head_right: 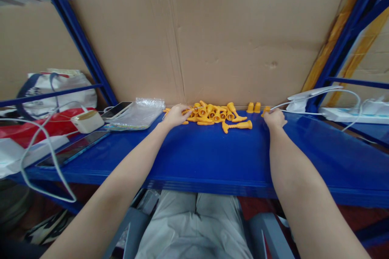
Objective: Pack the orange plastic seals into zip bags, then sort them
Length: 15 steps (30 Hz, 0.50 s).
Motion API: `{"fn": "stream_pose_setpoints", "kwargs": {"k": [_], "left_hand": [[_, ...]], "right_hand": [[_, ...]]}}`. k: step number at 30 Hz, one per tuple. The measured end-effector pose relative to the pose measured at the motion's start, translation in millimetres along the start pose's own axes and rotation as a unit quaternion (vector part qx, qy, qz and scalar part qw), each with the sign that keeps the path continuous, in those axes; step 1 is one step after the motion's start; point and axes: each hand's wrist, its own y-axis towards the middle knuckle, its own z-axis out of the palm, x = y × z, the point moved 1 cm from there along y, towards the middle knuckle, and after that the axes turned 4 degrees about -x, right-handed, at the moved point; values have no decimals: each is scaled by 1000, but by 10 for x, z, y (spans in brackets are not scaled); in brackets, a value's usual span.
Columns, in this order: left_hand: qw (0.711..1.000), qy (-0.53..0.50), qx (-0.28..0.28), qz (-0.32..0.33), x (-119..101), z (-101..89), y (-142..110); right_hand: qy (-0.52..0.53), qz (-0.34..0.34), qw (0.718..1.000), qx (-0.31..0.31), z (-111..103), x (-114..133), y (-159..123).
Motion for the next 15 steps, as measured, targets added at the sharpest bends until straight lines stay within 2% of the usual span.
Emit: {"fn": "stream_pose_setpoints", "kwargs": {"k": [6,12,15], "left_hand": [[1000,-2,5,-12,-22,-28,-3],[1000,0,8,-16,-30,-27,4],[1000,2,7,-15,-29,-24,3]], "right_hand": [[-52,-51,996,48,-24,99,-45],[-128,-59,985,99,56,52,11],[-147,-113,978,96,114,7,66]]}}
